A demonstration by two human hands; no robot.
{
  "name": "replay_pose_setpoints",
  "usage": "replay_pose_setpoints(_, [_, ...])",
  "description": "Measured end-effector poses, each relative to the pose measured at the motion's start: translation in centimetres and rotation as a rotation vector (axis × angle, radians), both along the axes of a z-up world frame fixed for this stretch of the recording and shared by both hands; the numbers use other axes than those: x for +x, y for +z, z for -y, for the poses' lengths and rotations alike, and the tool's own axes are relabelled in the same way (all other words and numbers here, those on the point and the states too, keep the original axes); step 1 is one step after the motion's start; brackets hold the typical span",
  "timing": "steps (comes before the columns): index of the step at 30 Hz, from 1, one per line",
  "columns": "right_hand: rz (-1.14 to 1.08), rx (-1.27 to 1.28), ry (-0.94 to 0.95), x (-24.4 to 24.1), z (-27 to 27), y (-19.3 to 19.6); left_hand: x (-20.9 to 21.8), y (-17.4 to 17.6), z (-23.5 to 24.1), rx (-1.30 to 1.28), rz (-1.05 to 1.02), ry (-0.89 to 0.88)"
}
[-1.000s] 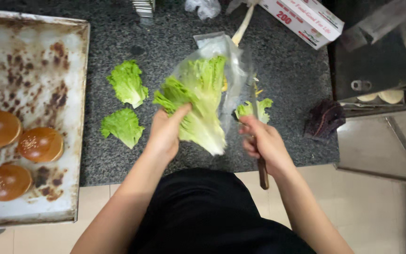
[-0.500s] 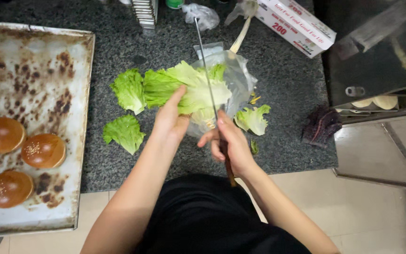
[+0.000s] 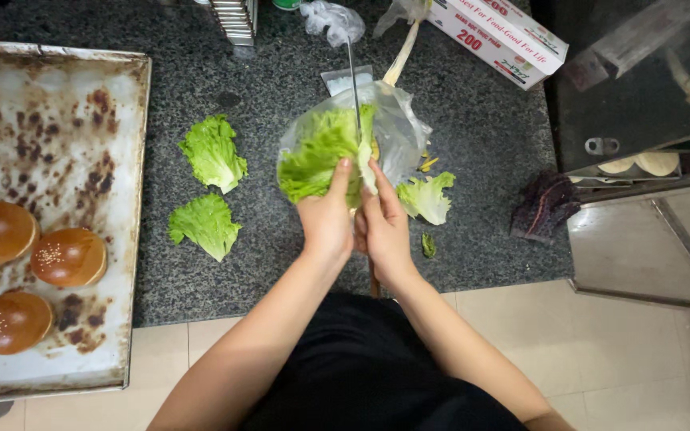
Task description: The person retrieves a bag of lettuce from a freezer, places it on a counter, and uses a knife to cut individual leaves from the head. The cut leaves are placed on the counter next to a tray of burger buns.
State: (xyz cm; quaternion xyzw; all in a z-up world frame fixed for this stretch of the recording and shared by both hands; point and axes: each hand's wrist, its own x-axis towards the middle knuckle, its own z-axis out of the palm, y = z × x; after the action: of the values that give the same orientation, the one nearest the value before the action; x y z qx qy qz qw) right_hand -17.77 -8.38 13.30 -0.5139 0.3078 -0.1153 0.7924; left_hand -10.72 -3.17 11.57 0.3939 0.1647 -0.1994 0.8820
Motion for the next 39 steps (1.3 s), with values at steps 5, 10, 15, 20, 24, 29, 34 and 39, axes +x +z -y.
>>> replay_pose_setpoints(5, [0.070, -0.123, -0.056, 0.1, 0.1, -0.2, -0.9, 0.1, 1.1, 0.051, 0.009, 0.028])
replay_pose_setpoints(10, [0.049, -0.102, -0.182, -0.7, 0.2, 0.5, -1.2, 0.7, 1.8, -0.079, -0.083, -0.011])
replay_pose_setpoints(15, [0.150, -0.278, -0.223, -0.4, 0.0, 0.8, -1.4, 0.8, 2.2, -0.174, -0.144, -0.078])
replay_pose_setpoints(20, [0.113, -0.071, -0.433, -0.8, 3.2, 1.3, -0.3, 0.5, 1.1, -0.178, -0.088, -0.034])
replay_pose_setpoints(24, [0.186, -0.033, -0.474, -2.8, 8.2, 0.2, 1.8, -0.5, -1.9, -0.152, -0.059, -0.098])
replay_pose_setpoints(29, [-0.068, 0.307, -0.290, -3.9, 11.6, -3.9, 3.9, -1.8, -5.3, -0.024, -0.003, -0.234])
replay_pose_setpoints(34, [-0.239, -0.031, -0.239, -4.5, 7.6, -3.9, 5.9, -1.9, -9.4, 0.243, 0.095, -0.255])
replay_pose_setpoints(39, [-0.009, -0.321, -0.021, -3.6, 2.4, 0.7, 7.6, -0.7, -11.8, 0.312, 0.169, -0.176])
